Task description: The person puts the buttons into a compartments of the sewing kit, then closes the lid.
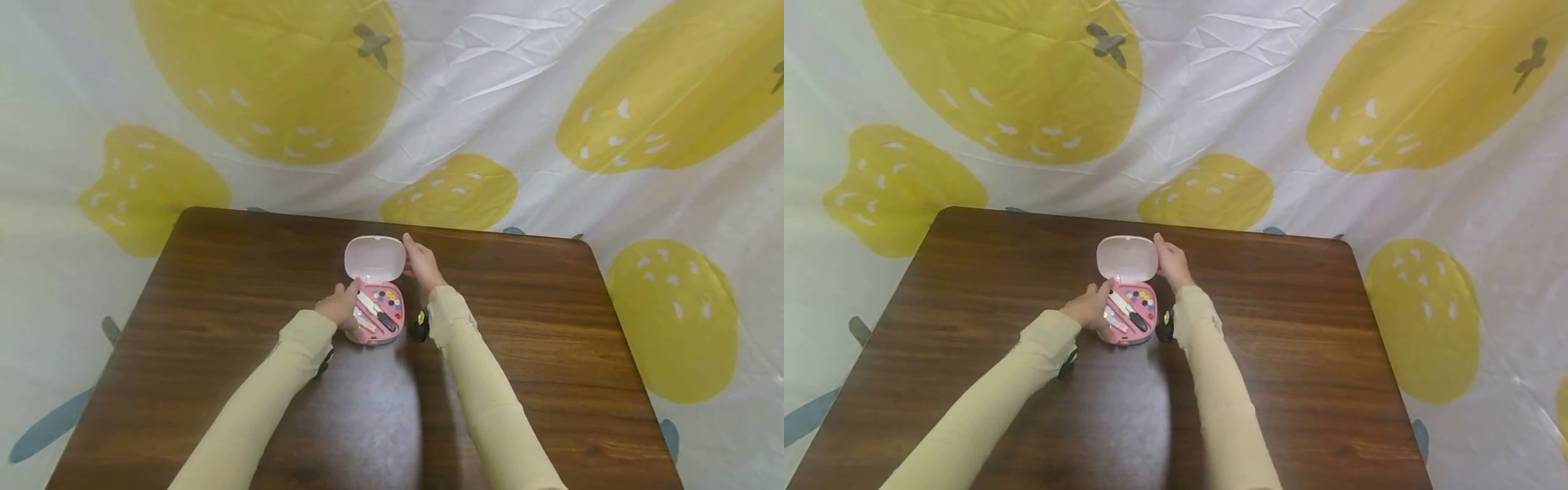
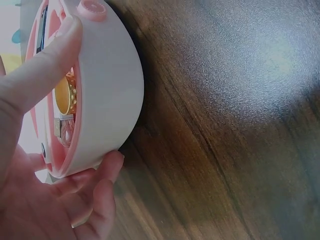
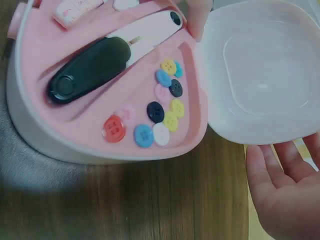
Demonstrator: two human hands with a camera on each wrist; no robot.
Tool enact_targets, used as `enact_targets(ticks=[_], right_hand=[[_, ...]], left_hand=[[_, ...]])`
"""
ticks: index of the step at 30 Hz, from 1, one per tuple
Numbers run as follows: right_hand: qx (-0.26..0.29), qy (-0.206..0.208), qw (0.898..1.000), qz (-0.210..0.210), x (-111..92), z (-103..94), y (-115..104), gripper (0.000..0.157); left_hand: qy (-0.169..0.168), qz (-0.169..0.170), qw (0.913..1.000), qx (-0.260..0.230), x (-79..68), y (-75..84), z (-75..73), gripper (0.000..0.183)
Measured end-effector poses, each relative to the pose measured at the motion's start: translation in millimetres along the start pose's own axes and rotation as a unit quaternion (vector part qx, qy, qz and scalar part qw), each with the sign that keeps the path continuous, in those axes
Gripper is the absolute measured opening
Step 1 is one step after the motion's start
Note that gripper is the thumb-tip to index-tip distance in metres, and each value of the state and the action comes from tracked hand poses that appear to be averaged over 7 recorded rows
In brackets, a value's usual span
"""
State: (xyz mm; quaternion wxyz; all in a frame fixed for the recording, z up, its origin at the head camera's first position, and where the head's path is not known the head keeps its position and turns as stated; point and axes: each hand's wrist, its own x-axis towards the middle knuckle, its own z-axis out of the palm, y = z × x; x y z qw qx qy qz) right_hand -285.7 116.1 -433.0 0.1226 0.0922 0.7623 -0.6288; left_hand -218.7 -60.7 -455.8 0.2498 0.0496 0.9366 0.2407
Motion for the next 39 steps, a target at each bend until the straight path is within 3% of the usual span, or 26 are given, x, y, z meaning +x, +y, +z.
enact_targets(ticks=[7,11,16,19,23,27,32,39], right_hand=[[0.016,-0.033,0.999,-0.03,-9.7,-1.6,9.1,0.043],[0.004,-0.054,0.996,-0.064,-20.8,-6.4,19.4,0.034],[-0.026,-0.126,0.985,-0.112,-38.5,-13.4,35.1,0.038],[-0.039,-0.153,0.979,-0.127,-47.6,-16.8,46.0,0.044],[-0.078,-0.154,0.973,-0.154,-57.6,-17.6,60.9,0.054],[-0.147,-0.138,0.96,-0.195,-60.8,-16.5,75.5,0.06],[-0.214,-0.088,0.941,-0.245,-61.5,-15.3,83.9,0.074],[-0.229,-0.072,0.932,-0.273,-65.3,-15.3,86.3,0.082]], left_hand=[[0.023,0.009,0.9997,0.004,2.9,-8.1,7.6,0.117],[0.044,0.022,0.9985,-0.024,5.8,-18.2,18.6,0.113],[0.069,0.04,0.9908,-0.11,3.8,-30.3,28.3,0.122],[0.08,0.057,0.9779,-0.185,-0.4,-35.6,32.0,0.13],[0.086,0.087,0.9685,-0.217,-4.3,-40.1,37.6,0.134],[0.09,0.12,0.9719,-0.181,-4.2,-38.0,42.0,0.131],[0.069,0.156,0.9717,-0.163,-2.7,-30.7,41.4,0.127],[0.081,0.156,0.9734,-0.146,3.9,-30.4,39.1,0.123]])
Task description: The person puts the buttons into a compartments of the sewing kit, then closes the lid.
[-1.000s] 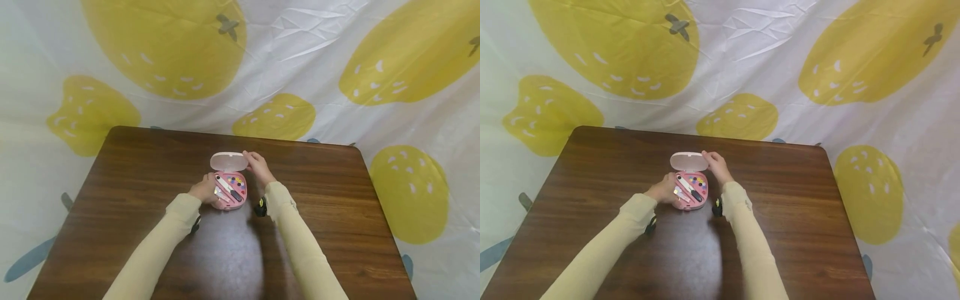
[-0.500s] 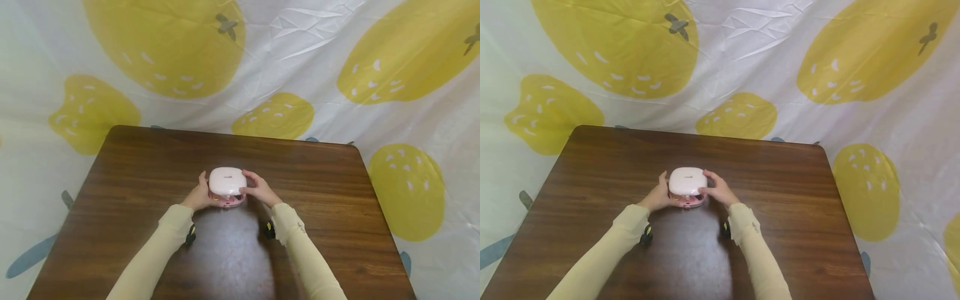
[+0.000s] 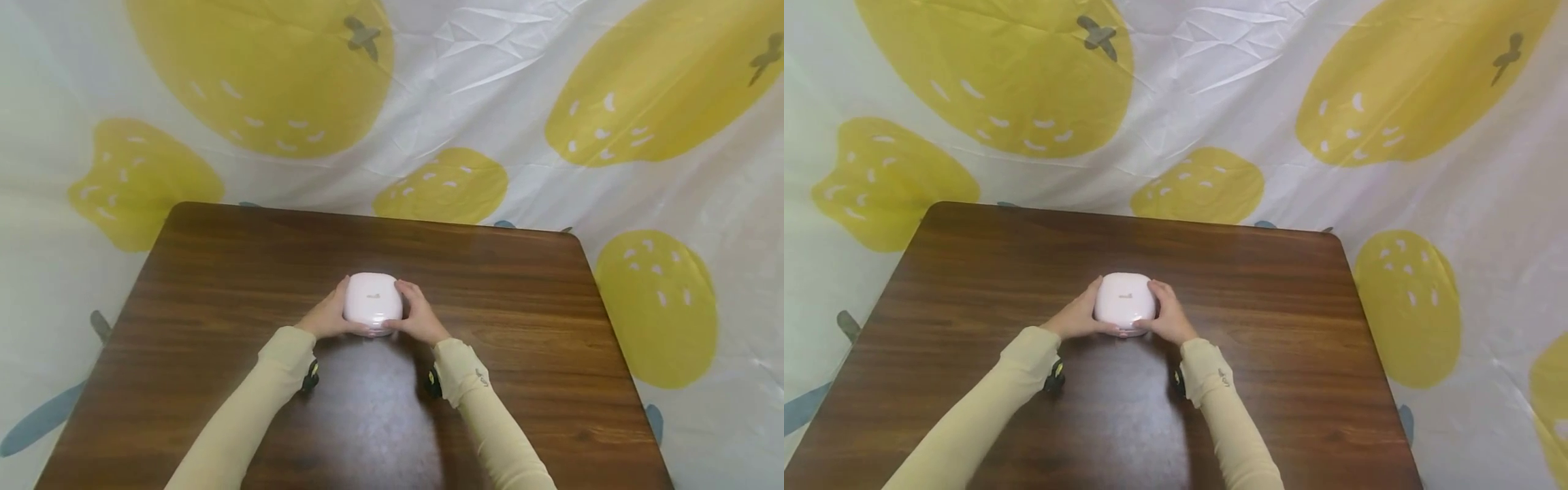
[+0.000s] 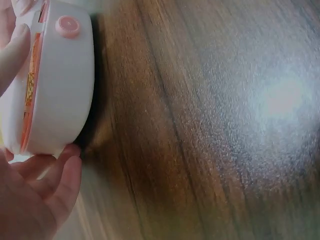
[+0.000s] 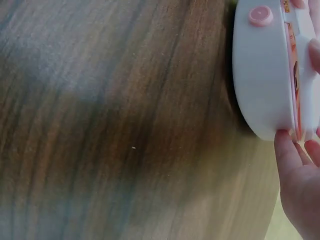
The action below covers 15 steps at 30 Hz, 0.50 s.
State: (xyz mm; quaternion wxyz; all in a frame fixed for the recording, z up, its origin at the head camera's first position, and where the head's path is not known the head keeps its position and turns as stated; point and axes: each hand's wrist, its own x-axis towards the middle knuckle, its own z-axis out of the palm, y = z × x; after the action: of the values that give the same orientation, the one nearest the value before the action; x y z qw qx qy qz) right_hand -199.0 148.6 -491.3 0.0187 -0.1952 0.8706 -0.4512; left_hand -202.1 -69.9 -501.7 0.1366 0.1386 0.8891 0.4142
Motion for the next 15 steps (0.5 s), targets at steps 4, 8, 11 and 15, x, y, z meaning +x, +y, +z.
enact_targets(ticks=[4,8,11,15], right_hand=[[-0.029,-0.006,1.0,0.006,-3.4,0.4,-3.6,0.083],[-0.071,-0.018,0.997,0.017,-5.2,-1.9,-8.3,0.084],[-0.094,-0.023,0.995,0.025,-5.9,-2.8,-11.5,0.084],[-0.083,-0.02,0.996,0.031,-6.2,-2.2,-9.6,0.084]], left_hand=[[0.0,-0.017,0.9999,0.0,-0.9,3.0,1.2,0.125],[0.015,-0.032,0.9994,0.006,-0.7,8.1,7.3,0.129],[0.025,-0.042,0.9987,0.014,0.0,10.5,10.5,0.13],[0.024,-0.047,0.9985,0.013,-0.9,10.5,11.6,0.13]])
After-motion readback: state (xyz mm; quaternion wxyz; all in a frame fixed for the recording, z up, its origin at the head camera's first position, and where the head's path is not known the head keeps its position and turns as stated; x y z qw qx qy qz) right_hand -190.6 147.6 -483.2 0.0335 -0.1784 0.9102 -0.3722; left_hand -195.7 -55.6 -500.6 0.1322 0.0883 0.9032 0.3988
